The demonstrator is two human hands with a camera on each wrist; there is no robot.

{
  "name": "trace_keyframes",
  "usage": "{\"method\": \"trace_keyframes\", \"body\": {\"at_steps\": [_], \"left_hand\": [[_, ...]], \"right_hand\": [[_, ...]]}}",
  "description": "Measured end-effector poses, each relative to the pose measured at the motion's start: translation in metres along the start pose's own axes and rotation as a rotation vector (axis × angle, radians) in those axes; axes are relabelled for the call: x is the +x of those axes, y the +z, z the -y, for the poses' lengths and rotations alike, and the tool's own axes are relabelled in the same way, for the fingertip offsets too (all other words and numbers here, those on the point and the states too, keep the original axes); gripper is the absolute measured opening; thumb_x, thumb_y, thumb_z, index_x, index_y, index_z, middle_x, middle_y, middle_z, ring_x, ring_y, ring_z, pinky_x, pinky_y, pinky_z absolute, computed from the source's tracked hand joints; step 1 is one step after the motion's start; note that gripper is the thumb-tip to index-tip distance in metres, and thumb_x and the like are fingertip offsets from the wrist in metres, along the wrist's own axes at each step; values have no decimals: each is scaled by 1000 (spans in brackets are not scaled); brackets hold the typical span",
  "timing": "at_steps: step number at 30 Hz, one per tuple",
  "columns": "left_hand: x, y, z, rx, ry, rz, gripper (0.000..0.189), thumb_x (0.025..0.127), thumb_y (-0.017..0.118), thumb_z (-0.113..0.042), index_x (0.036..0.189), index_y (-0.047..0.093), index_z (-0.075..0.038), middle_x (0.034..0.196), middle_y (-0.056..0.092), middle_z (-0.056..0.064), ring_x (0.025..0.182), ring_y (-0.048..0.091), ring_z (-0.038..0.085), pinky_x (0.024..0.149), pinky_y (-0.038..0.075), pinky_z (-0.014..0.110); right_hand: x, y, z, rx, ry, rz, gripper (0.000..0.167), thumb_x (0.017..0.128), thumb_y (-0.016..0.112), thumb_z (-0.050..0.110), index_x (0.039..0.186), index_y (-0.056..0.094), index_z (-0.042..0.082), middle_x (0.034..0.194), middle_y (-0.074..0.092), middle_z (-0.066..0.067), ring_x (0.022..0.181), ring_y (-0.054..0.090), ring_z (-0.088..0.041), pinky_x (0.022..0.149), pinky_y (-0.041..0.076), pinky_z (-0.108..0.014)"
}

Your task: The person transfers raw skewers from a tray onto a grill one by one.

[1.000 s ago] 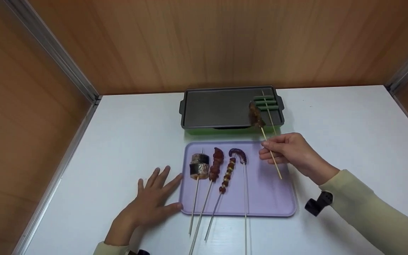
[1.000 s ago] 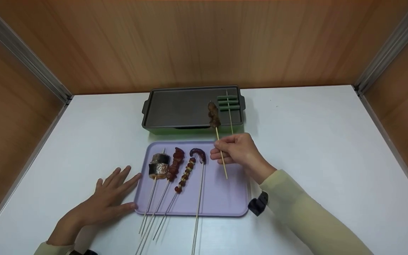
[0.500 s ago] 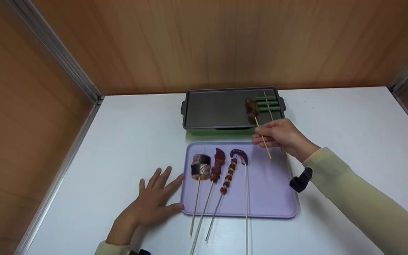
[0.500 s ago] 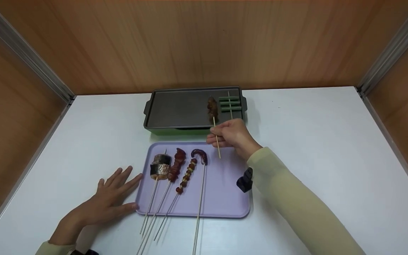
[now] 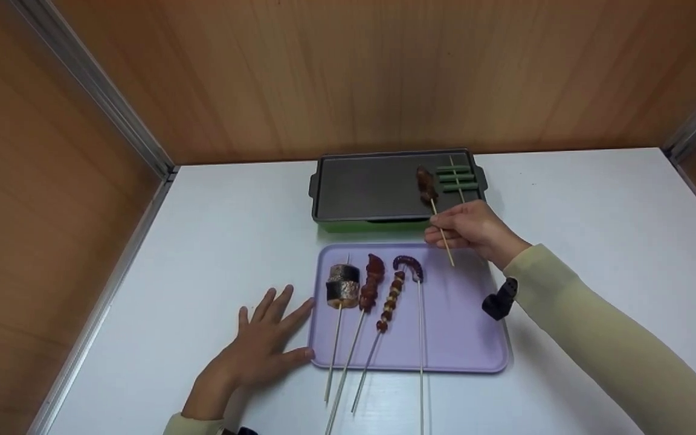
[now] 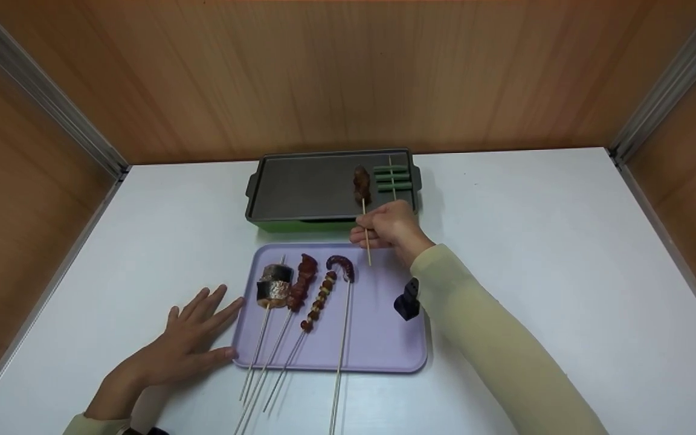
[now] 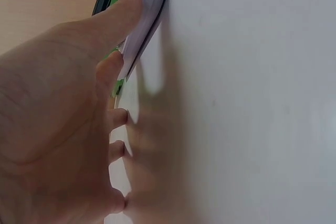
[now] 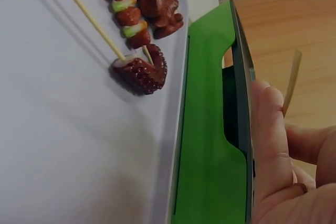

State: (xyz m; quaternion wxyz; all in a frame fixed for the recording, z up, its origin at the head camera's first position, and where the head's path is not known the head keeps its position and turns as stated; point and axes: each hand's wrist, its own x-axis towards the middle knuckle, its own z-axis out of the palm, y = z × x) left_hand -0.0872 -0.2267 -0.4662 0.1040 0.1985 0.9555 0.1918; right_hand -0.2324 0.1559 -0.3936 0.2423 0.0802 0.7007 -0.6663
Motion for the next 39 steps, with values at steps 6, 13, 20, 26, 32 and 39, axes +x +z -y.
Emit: {"method": "trace_keyframes", "body": {"at_steps": [6, 13, 20, 26, 32, 39], "left_hand": [[1, 1, 2, -8, 10, -8, 77, 90, 53, -66, 155, 30, -31, 163, 13, 12, 148, 1, 40, 102, -2, 78], [1, 2, 2, -5, 19, -14, 77, 90, 53, -66, 155, 30, -32, 163, 13, 12, 148, 1, 39, 103, -1, 78], [1, 1, 3, -3, 28, -11, 77, 90, 54, -65, 155, 29, -32, 163, 12, 12, 148, 1, 40, 103, -2, 78], [1, 1, 3, -17, 34, -20, 76, 90, 55, -64, 155, 31, -31, 163, 13, 12, 148, 2, 41, 102, -2, 78], [1, 2, 4, -12, 29, -20, 77, 90, 55, -64, 155, 31, -30, 163, 13, 13, 148, 2, 40, 102, -1, 78], [2, 2, 4, -14, 23, -13, 76, 90, 56, -63, 154, 31, -30, 163, 12, 12, 148, 1, 39, 103, -2, 77]], "right_hand": [[-1, -1, 4, -53, 3, -39, 44, 98, 61, 13, 129, 52, -17, 84, 74, -10, 75, 73, -15, 72, 58, -27], [-3, -4, 6, -72, 14, -52, 43, 98, 62, 13, 128, 53, -17, 86, 74, -12, 77, 73, -15, 75, 58, -30], [-5, -3, 5, -86, 13, -51, 41, 97, 61, 8, 128, 53, -18, 88, 74, -13, 79, 73, -15, 80, 56, -34], [-5, -2, 4, -93, 7, -46, 42, 96, 60, 4, 129, 50, -20, 86, 73, -12, 76, 72, -14, 75, 58, -31], [-4, 0, 2, -124, 13, -54, 44, 95, 57, -3, 133, 45, -20, 99, 72, -20, 77, 72, -13, 76, 58, -31], [-2, 0, 0, -139, 17, -65, 43, 97, 55, -1, 135, 45, -18, 103, 71, -21, 80, 73, -15, 82, 56, -36]]}}
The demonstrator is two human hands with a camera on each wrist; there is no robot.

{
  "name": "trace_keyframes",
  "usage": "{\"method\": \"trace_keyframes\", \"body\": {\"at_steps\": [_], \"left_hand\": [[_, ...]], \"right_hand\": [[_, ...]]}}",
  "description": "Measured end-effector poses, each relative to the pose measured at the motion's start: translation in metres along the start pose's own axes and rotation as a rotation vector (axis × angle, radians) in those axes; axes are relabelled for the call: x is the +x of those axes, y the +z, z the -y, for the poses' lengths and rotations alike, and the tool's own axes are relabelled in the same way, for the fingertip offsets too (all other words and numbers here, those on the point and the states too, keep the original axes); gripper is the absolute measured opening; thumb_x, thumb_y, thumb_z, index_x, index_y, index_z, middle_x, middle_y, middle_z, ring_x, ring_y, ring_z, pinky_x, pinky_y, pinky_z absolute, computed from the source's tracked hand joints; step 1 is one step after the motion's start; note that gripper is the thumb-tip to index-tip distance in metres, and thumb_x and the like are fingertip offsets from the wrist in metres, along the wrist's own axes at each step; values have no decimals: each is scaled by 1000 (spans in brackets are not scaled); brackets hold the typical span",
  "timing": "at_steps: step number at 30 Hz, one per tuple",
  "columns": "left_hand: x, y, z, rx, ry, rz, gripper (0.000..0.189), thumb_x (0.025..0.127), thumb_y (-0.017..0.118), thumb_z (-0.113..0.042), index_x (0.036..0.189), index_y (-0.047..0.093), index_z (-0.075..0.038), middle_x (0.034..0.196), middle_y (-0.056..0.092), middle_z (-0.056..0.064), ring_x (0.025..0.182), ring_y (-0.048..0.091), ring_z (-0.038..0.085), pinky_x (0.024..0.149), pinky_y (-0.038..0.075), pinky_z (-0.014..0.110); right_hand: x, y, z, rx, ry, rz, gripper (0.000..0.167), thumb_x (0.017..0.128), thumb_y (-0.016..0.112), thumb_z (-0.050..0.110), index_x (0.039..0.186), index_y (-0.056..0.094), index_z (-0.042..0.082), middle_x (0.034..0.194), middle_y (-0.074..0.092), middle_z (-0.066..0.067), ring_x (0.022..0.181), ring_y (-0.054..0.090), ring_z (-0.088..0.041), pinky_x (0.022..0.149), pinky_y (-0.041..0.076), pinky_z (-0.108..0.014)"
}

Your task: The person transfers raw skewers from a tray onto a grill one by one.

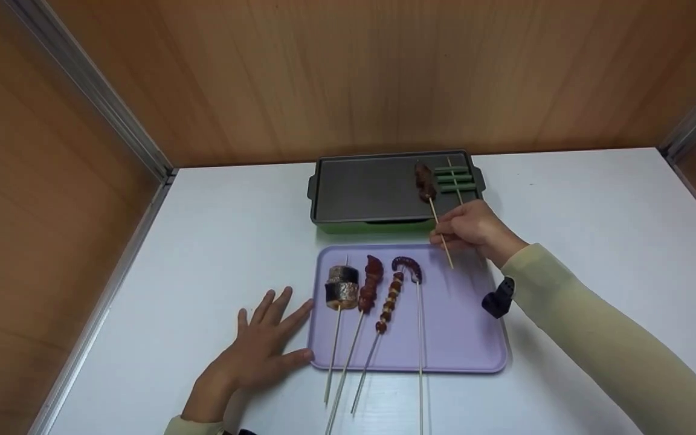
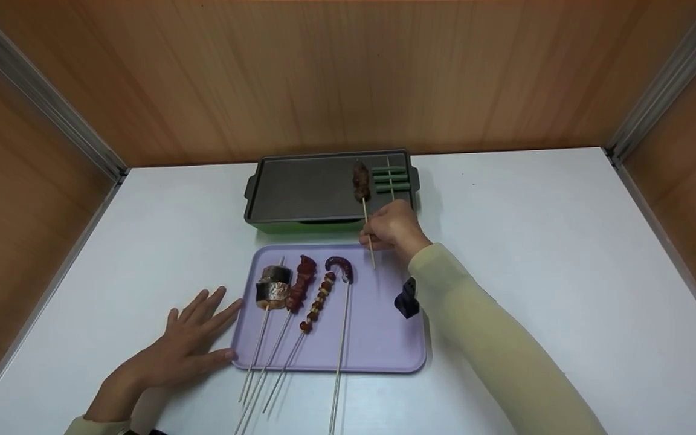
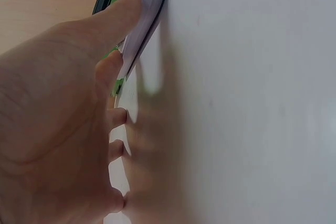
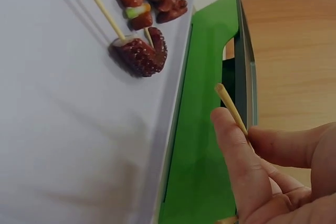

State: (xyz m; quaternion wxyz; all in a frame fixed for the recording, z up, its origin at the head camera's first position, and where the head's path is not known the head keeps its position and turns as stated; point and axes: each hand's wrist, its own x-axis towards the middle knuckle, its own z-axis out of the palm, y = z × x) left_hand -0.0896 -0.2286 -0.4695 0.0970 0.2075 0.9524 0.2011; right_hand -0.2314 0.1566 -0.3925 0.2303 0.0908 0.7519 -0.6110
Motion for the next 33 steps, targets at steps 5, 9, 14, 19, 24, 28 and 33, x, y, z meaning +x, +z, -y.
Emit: {"method": "trace_keyframes", "body": {"at_steps": [5, 9, 14, 19, 24, 28, 33], "left_hand": [[1, 0, 0, 3, -3, 5, 76, 90, 55, -64, 155, 31, -30, 163, 12, 12, 148, 1, 39, 103, -2, 77], [1, -1, 1, -1, -3, 4, 76, 90, 55, -63, 155, 30, -30, 163, 11, 12, 148, 0, 39, 103, -3, 77], [0, -2, 1, -8, -11, 3, 76, 90, 55, -63, 155, 30, -31, 163, 12, 12, 148, 0, 39, 103, -3, 77], [-1, -1, 1, 0, -32, 8, 76, 90, 54, -66, 155, 30, -33, 164, 12, 10, 148, 0, 38, 103, -3, 77], [0, 0, 2, 7, -22, 1, 77, 90, 54, -65, 155, 29, -32, 164, 11, 10, 149, 0, 38, 104, -3, 77], [0, 1, 3, 10, -23, -5, 77, 89, 54, -66, 155, 30, -33, 164, 12, 10, 149, 0, 38, 104, -2, 76], [-1, 1, 3, 14, -17, -5, 77, 90, 54, -65, 155, 29, -32, 164, 12, 11, 148, 0, 38, 104, -2, 77]], "right_hand": [[-1, -1, 1, -5, 12, 9, 41, 97, 55, 2, 133, 48, -17, 91, 73, -13, 78, 72, -14, 82, 57, -36], [-4, -1, 4, -45, -2, 8, 39, 97, 55, 5, 127, 51, -20, 83, 73, -11, 73, 71, -14, 74, 58, -32], [-10, 0, 8, -225, -41, -41, 40, 96, 60, 14, 120, 59, -17, 91, 73, -18, 70, 71, -13, 70, 59, -31], [-21, -4, 12, -352, -79, -62, 40, 95, 62, 21, 115, 65, -14, 94, 73, -20, 76, 72, -16, 69, 59, -30], [-44, -13, 15, -379, -153, -35, 44, 96, 61, 25, 119, 64, -13, 102, 72, -21, 85, 73, -20, 73, 58, -30], [-67, -19, 14, -359, -183, -11, 43, 96, 63, 26, 117, 64, -11, 97, 73, -18, 83, 73, -20, 73, 59, -31], [-97, -17, 1, -379, -218, 38, 36, 95, 66, 28, 105, 71, -6, 84, 74, -12, 75, 73, -20, 65, 58, -31]]}}
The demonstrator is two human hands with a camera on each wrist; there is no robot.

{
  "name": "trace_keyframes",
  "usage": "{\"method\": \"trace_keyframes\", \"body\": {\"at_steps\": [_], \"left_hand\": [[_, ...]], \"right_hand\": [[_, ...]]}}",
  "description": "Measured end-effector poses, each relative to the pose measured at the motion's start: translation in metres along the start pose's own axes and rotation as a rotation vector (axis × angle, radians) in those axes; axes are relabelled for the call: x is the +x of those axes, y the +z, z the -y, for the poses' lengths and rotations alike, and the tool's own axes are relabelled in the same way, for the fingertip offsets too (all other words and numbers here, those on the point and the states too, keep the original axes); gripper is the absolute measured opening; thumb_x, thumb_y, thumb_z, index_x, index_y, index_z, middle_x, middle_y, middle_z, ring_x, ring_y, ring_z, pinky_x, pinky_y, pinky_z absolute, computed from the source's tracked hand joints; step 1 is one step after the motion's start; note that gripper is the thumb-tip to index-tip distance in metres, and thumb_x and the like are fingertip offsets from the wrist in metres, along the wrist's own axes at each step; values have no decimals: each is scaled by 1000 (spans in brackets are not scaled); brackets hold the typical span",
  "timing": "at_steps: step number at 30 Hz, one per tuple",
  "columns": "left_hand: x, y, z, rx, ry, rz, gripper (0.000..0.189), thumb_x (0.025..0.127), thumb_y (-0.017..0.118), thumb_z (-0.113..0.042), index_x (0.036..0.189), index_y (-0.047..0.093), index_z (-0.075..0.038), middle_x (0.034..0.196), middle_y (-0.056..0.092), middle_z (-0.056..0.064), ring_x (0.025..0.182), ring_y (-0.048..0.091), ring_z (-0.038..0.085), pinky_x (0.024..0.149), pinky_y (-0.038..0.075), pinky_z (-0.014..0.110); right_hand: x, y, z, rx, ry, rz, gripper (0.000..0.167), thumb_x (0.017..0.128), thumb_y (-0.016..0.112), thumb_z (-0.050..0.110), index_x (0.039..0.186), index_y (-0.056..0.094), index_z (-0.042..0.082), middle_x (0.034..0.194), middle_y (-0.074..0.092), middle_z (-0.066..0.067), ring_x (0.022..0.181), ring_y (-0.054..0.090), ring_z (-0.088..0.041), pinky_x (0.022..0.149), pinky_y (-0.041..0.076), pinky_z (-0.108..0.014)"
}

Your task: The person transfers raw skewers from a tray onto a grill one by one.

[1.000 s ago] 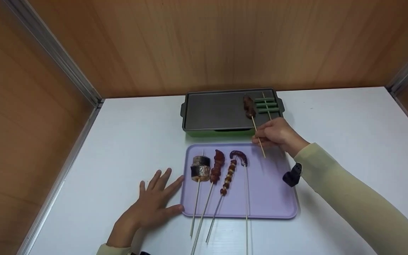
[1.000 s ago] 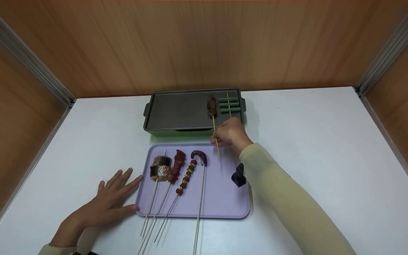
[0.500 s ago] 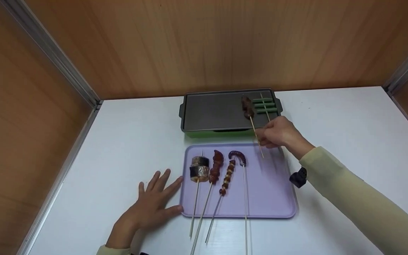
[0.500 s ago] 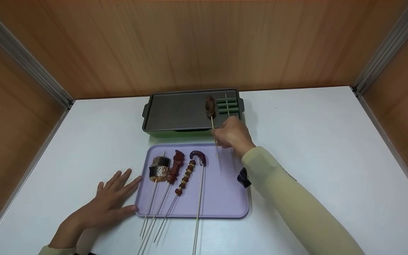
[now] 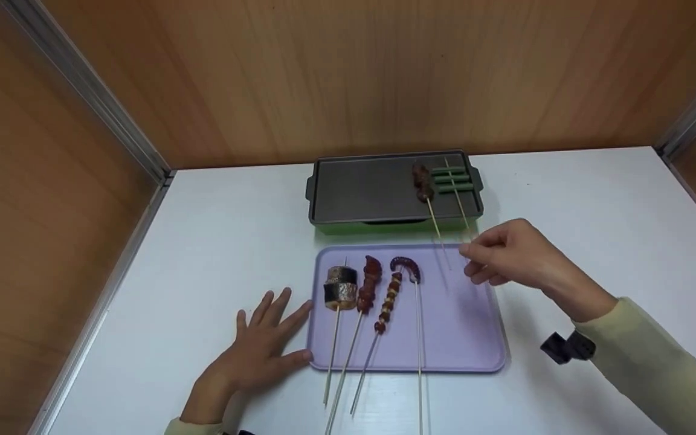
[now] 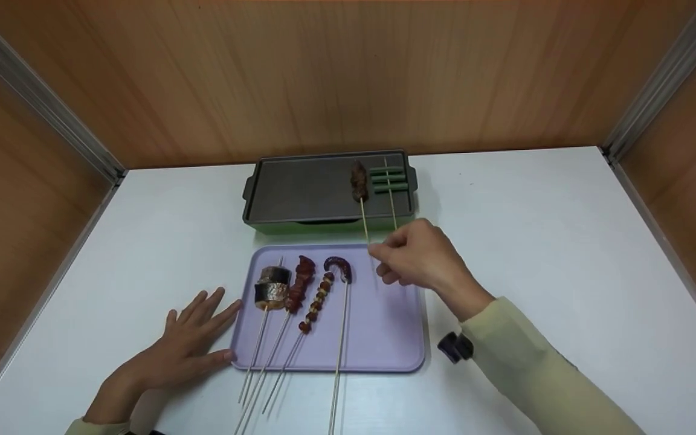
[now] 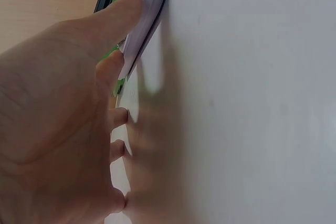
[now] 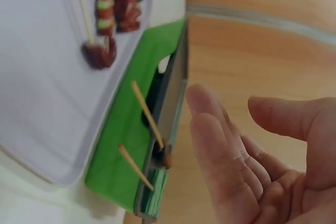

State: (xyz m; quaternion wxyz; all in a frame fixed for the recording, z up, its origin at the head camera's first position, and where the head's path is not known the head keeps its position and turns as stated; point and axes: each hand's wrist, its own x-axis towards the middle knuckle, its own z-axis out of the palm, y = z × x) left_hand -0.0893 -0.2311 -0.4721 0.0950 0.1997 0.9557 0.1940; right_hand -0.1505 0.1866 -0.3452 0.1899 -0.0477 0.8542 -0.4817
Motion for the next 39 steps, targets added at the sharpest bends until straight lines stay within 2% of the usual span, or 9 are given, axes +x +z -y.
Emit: {"method": "trace_keyframes", "body": {"at_steps": [5, 9, 12, 17, 19, 22, 30, 39], "left_hand": [[0, -1, 0, -10, 8, -1, 77, 90, 55, -63, 155, 29, -31, 164, 11, 11, 148, 0, 39, 103, -3, 77], [0, -1, -1, -22, 7, 5, 76, 90, 55, -63, 155, 29, -32, 164, 11, 11, 148, 0, 39, 103, -4, 77], [1, -2, -2, -19, 1, 7, 76, 90, 55, -63, 155, 29, -32, 164, 11, 11, 148, -1, 38, 104, -4, 76], [1, -3, -3, -6, -6, 2, 76, 90, 55, -64, 155, 30, -33, 164, 12, 10, 148, 0, 38, 104, -3, 76], [0, -4, -3, -9, -5, -1, 76, 90, 55, -64, 154, 31, -32, 163, 13, 11, 148, 1, 38, 104, -3, 76], [-1, -4, -4, -21, -9, 4, 75, 90, 55, -63, 154, 31, -32, 163, 13, 11, 148, 0, 39, 104, -4, 76], [-1, -3, -4, -16, 0, 1, 75, 91, 54, -64, 155, 30, -32, 163, 13, 12, 148, 1, 39, 104, -3, 76], [-2, -3, -3, -10, -2, 8, 75, 91, 53, -65, 155, 30, -32, 163, 13, 12, 148, 0, 39, 104, -3, 76]], "right_hand": [[-23, 28, -21, -107, -69, 99, 28, 93, 68, 29, 95, 75, 2, 79, 72, -6, 71, 69, -19, 61, 56, -33], [-29, 53, -45, -183, -114, 105, 25, 89, 71, 30, 92, 76, 6, 78, 71, 0, 72, 64, -13, 61, 52, -31], [-26, 64, -59, -62, -95, 106, 27, 89, 72, 25, 97, 75, -1, 81, 73, -4, 74, 67, -13, 64, 54, -28], [-18, 70, -74, 328, 104, 171, 33, 91, 70, 18, 107, 68, -10, 87, 74, -13, 76, 72, -18, 67, 58, -29], [-15, 72, -78, 414, 168, 201, 33, 92, 69, 18, 109, 68, -10, 89, 74, -13, 77, 72, -17, 67, 59, -29], [-13, 77, -82, 457, 202, 239, 31, 93, 68, 18, 107, 69, -9, 89, 74, -14, 76, 72, -17, 66, 59, -29], [-8, 88, -84, 442, 247, 273, 29, 89, 72, 20, 98, 73, -7, 84, 74, -15, 71, 73, -17, 60, 58, -26], [0, 98, -76, 285, 214, 286, 27, 76, 85, 23, 91, 78, 1, 78, 73, -14, 66, 72, -17, 56, 57, -26]]}}
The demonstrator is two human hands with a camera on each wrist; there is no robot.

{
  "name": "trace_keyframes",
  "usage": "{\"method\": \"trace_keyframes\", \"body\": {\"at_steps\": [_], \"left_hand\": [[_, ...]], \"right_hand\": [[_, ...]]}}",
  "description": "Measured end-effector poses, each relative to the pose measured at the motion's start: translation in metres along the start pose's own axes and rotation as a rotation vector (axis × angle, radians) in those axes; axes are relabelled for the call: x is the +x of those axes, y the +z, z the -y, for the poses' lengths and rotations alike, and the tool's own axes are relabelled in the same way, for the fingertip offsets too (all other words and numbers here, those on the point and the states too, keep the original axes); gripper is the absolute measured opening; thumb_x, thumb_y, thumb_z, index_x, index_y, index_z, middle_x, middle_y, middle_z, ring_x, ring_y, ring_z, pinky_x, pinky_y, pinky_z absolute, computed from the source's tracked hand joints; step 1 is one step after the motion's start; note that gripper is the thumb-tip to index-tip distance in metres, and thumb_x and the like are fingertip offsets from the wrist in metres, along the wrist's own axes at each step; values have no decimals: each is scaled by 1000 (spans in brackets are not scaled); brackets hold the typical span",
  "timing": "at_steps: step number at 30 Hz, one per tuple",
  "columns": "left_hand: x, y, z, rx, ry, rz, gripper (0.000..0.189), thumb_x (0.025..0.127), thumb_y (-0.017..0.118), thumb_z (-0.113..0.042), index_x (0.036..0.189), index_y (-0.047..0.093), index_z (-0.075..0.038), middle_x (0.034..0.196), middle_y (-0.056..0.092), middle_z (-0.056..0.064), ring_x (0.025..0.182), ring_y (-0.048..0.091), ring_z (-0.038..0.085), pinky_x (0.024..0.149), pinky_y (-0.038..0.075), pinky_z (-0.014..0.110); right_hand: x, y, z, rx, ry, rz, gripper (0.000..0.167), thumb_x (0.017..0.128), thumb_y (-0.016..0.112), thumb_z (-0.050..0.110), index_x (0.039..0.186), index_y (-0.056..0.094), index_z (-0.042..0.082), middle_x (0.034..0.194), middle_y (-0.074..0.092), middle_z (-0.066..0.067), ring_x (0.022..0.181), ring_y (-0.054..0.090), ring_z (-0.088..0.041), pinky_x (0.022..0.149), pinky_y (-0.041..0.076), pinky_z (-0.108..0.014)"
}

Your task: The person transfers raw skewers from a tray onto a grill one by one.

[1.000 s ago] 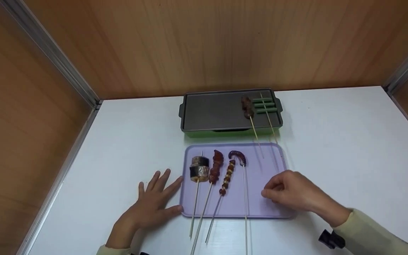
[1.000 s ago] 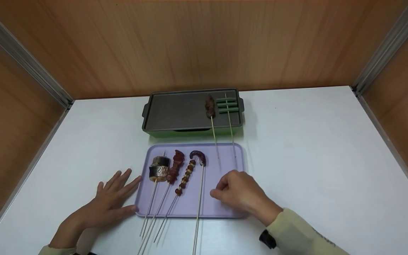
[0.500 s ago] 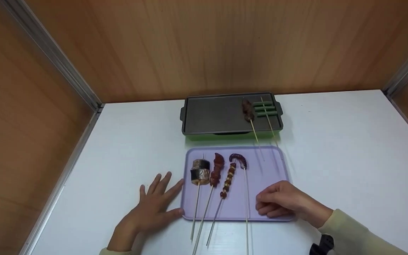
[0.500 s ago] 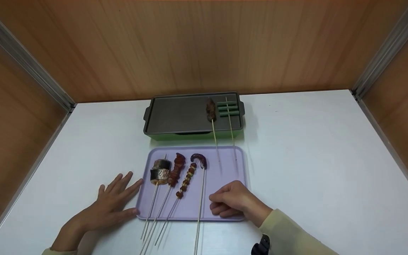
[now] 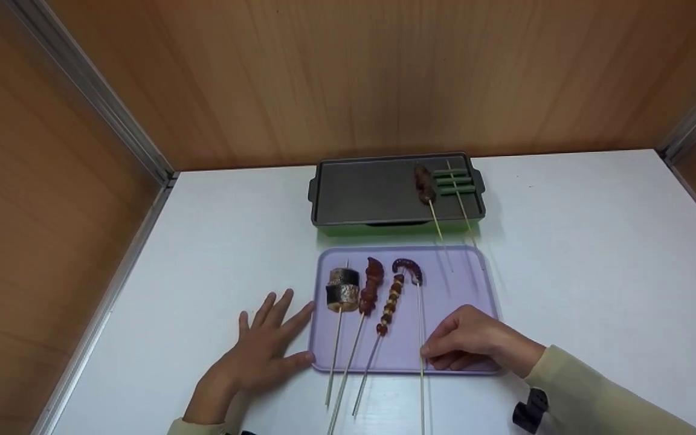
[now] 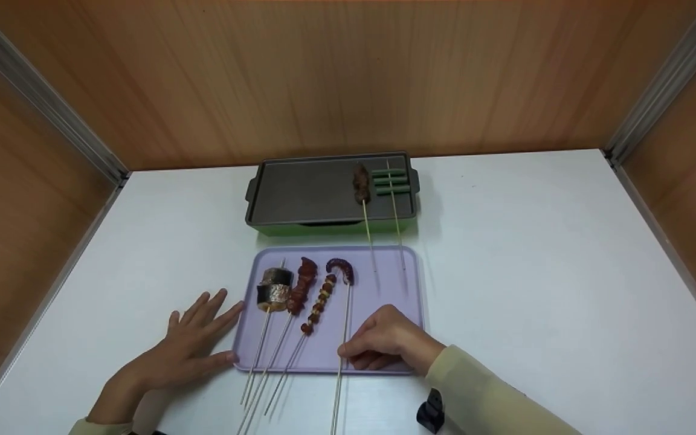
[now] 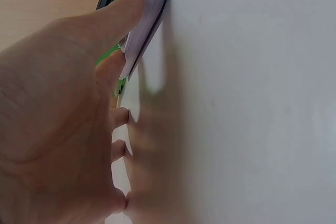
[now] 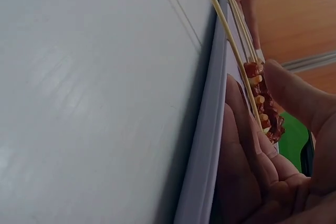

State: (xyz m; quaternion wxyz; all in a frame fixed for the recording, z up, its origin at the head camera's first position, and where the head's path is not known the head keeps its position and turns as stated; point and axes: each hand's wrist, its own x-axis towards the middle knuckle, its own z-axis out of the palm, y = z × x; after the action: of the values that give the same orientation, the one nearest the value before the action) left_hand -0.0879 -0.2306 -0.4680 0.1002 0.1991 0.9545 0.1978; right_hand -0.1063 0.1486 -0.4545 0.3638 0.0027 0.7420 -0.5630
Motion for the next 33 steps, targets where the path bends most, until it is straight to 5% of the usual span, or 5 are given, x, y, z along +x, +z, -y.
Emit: {"method": "trace_keyframes", "body": {"at_steps": [13, 26, 33], "left_hand": [[-1, 1, -1, -18, 9, -2, 76, 91, 56, -61, 155, 30, -30, 163, 12, 13, 148, 1, 41, 103, -4, 77], [0, -1, 0, -28, 21, -2, 75, 91, 57, -60, 155, 31, -29, 163, 12, 14, 148, 1, 42, 103, -4, 77], [1, -1, 0, -30, 35, -7, 75, 91, 56, -60, 155, 30, -30, 163, 12, 14, 147, 1, 42, 102, -3, 78]], "right_hand": [[8, 11, 3, -42, -2, -62, 19, 69, 88, 9, 79, 74, 0, 68, 71, -13, 56, 68, -15, 49, 54, -24], [-1, 0, -10, 237, -18, -26, 26, 86, 71, 4, 105, 65, -13, 84, 73, -18, 73, 73, -21, 62, 58, -28], [-5, -5, -17, 289, -47, -13, 28, 94, 64, 10, 112, 62, -12, 86, 73, -16, 74, 73, -21, 62, 59, -29]]}}
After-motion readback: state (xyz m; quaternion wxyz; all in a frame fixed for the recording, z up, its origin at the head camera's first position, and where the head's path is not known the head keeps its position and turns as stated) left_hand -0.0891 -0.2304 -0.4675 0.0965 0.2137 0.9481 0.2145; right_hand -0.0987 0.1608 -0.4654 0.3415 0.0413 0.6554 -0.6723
